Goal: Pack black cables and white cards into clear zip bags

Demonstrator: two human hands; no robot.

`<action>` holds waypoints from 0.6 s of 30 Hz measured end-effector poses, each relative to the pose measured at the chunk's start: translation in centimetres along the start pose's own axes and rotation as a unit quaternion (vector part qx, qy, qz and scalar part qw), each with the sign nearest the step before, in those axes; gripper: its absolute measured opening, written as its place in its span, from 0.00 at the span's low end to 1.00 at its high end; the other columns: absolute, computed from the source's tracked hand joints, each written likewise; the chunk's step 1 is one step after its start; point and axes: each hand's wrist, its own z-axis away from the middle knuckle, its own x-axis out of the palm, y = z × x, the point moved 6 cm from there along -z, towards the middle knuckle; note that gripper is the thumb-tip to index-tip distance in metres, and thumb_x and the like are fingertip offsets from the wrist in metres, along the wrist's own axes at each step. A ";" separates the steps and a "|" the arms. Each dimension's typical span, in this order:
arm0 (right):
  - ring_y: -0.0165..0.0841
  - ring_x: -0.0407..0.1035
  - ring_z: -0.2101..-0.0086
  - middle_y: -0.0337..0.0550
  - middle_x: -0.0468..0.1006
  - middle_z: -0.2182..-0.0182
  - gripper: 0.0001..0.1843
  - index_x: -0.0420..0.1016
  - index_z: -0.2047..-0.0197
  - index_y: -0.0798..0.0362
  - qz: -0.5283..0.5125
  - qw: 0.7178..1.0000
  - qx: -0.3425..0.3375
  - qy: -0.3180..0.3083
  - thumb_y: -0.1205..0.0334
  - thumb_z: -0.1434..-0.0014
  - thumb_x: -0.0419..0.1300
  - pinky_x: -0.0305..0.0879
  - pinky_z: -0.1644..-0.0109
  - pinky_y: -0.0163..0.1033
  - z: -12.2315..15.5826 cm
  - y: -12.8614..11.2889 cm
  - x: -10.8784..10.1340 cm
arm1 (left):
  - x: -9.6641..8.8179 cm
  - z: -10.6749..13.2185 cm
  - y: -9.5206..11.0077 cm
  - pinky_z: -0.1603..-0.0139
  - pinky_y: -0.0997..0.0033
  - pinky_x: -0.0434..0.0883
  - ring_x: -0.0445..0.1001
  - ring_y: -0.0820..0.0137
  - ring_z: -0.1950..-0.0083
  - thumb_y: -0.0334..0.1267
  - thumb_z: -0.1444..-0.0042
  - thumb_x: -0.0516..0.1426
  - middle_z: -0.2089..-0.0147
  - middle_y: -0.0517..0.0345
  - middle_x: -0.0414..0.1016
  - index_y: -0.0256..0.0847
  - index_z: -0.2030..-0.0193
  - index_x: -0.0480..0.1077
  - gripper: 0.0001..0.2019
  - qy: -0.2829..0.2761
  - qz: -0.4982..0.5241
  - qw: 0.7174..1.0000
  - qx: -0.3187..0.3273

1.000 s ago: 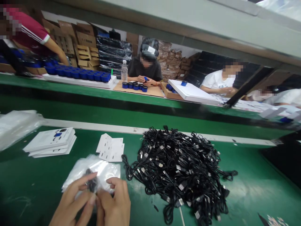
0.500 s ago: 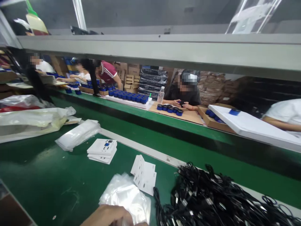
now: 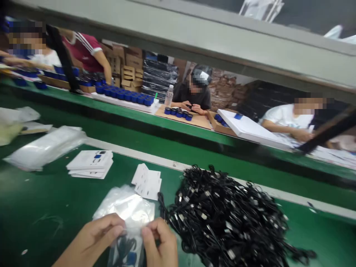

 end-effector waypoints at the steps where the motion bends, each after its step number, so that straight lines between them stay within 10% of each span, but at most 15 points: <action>1: 0.28 0.55 0.79 0.33 0.61 0.83 0.17 0.66 0.79 0.52 0.001 1.000 -0.009 0.007 0.53 0.43 0.57 0.51 0.75 0.32 0.0 -0.2 0.1 | 0.0 0.0 -0.3 0.70 0.78 0.63 0.64 0.73 0.72 0.50 0.44 0.54 0.75 0.66 0.66 0.43 0.72 0.71 0.14 0.007 0.014 1.000 -0.004; 11: 0.28 0.57 0.76 0.33 0.62 0.79 0.15 0.60 0.77 0.51 -0.007 0.991 -0.131 0.040 0.62 0.38 0.52 0.51 0.72 0.32 0.6 -2.5 -0.1 | 0.3 0.3 -0.3 0.73 0.77 0.57 0.61 0.74 0.76 0.51 0.45 0.54 0.79 0.68 0.60 0.43 0.76 0.66 0.16 0.042 -0.035 0.998 -0.007; 18: 0.30 0.61 0.76 0.34 0.66 0.78 0.12 0.69 0.71 0.51 -0.037 0.995 -0.089 -0.006 0.54 0.40 0.55 0.55 0.72 0.32 0.4 -1.9 1.0 | 0.2 0.3 0.1 0.74 0.78 0.58 0.59 0.74 0.76 0.54 0.44 0.53 0.77 0.68 0.58 0.43 0.77 0.64 0.18 0.081 0.019 0.996 0.017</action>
